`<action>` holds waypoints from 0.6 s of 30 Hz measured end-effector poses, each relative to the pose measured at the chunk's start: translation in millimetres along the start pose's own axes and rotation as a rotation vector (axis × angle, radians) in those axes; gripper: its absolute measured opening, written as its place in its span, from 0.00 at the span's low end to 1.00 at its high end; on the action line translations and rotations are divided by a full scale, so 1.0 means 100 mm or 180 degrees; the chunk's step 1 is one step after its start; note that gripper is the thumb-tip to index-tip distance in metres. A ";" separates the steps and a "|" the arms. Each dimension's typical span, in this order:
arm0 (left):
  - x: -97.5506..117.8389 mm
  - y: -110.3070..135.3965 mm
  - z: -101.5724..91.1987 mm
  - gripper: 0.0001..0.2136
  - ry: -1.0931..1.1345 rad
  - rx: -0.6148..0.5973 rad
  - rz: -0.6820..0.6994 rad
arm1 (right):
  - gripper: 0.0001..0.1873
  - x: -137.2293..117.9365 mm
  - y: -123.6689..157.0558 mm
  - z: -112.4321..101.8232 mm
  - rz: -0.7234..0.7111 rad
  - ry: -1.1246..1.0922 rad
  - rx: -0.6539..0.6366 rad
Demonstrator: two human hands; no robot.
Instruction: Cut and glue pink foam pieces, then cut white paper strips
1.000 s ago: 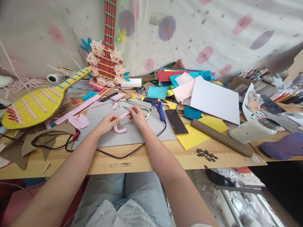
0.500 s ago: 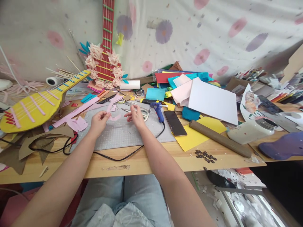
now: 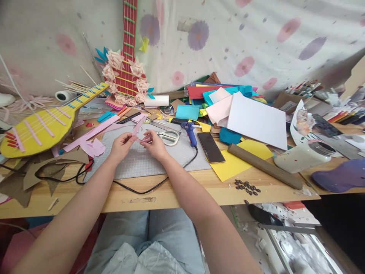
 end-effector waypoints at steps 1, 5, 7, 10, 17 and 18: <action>-0.02 0.00 0.02 0.09 0.0095 -0.0058 0.0003 | 0.18 -0.01 0.00 -0.02 -0.0019 0.0105 0.0034; -0.11 0.00 0.11 0.09 0.0164 -0.0357 -0.0043 | 0.14 -0.03 0.01 -0.07 -0.0071 0.0446 0.0066; -0.15 0.00 0.13 0.08 0.0082 -0.0386 -0.0099 | 0.15 -0.01 0.01 -0.06 -0.0035 0.0457 -0.0015; -0.17 0.00 0.11 0.08 -0.0039 -0.0352 -0.0149 | 0.17 0.01 0.01 -0.01 0.0014 0.0315 -0.0233; -0.03 -0.01 -0.11 0.05 -0.1030 0.0264 0.0221 | 0.08 0.13 0.00 0.01 0.0328 -0.0099 -0.0389; -0.03 -0.01 -0.11 0.05 -0.1050 0.0257 0.0256 | 0.07 0.14 -0.01 -0.02 0.0313 0.0015 -0.0299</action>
Point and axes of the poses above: each hand's wrist, its own y-axis away from the middle knuckle, its own z-axis out of the palm, x = y × z, the point moved 9 cm from there along -y, towards the middle knuckle, and after that the axes turned 3 degrees about -x, right-handed, at the moved point
